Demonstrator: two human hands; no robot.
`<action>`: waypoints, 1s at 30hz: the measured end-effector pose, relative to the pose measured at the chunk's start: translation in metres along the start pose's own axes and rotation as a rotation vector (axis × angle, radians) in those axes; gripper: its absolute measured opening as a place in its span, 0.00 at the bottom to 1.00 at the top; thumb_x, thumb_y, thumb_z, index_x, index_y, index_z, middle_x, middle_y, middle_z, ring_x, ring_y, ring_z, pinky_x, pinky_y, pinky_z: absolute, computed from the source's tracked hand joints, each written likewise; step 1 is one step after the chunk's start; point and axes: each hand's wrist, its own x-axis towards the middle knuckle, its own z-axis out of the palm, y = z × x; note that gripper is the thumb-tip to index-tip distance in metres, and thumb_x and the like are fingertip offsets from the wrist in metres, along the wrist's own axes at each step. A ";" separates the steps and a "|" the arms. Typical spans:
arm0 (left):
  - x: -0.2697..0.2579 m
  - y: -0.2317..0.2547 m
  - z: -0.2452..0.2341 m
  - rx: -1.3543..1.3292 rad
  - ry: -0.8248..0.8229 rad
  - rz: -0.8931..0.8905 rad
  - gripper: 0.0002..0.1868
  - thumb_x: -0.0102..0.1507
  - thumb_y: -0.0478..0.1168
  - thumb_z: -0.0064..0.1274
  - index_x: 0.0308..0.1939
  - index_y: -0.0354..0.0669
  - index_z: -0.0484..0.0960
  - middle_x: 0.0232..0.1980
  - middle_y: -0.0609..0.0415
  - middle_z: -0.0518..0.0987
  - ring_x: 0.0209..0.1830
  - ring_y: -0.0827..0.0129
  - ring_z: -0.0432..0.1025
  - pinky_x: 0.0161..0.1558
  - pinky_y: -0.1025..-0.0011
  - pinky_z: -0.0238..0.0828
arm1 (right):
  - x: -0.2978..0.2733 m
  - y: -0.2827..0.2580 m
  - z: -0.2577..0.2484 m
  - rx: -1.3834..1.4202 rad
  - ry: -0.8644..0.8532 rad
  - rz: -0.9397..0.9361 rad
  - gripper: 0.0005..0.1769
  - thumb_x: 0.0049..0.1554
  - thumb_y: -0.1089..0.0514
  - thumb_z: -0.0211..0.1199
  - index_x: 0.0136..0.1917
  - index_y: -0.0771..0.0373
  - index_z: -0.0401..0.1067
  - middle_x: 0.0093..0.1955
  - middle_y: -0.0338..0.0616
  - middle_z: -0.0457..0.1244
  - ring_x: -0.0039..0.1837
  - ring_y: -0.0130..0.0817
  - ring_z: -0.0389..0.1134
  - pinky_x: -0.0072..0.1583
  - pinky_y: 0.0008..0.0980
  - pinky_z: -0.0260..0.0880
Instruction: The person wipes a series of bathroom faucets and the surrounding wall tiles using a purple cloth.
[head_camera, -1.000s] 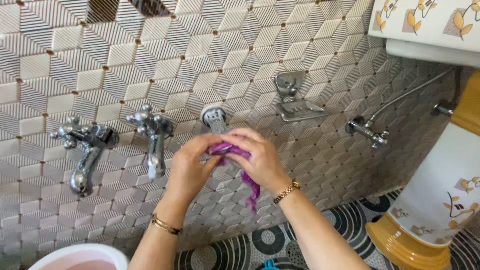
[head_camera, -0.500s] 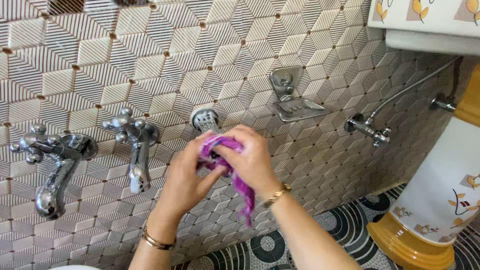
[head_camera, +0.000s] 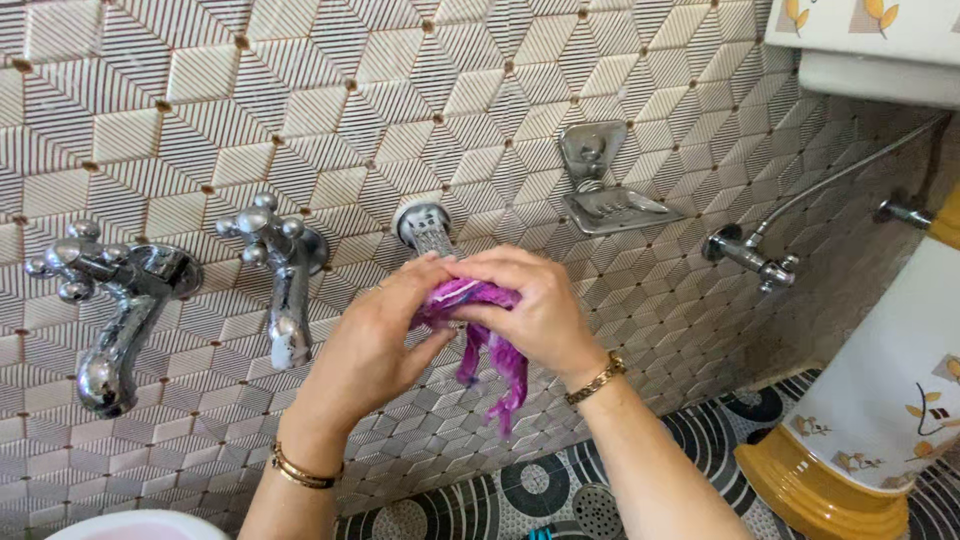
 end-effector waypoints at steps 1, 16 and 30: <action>-0.001 0.000 0.003 -0.006 0.001 -0.050 0.23 0.58 0.33 0.61 0.56 0.32 0.75 0.60 0.36 0.79 0.63 0.46 0.74 0.62 0.58 0.72 | -0.001 -0.001 0.003 0.001 -0.002 0.003 0.23 0.48 0.60 0.76 0.58 0.61 0.79 0.56 0.43 0.72 0.56 0.33 0.75 0.60 0.30 0.76; -0.007 -0.006 0.010 -0.095 0.015 -0.145 0.18 0.61 0.32 0.59 0.56 0.38 0.82 0.59 0.43 0.83 0.66 0.53 0.74 0.64 0.60 0.71 | -0.001 0.012 0.010 0.169 0.015 0.103 0.18 0.50 0.62 0.74 0.55 0.62 0.79 0.55 0.41 0.71 0.55 0.30 0.74 0.58 0.29 0.75; -0.018 0.007 0.017 -0.044 0.122 -0.275 0.19 0.58 0.29 0.61 0.53 0.40 0.83 0.55 0.48 0.83 0.44 0.64 0.81 0.42 0.72 0.80 | -0.001 0.004 0.007 -0.208 -0.054 -0.090 0.25 0.45 0.54 0.77 0.57 0.53 0.80 0.58 0.38 0.72 0.59 0.35 0.72 0.62 0.36 0.71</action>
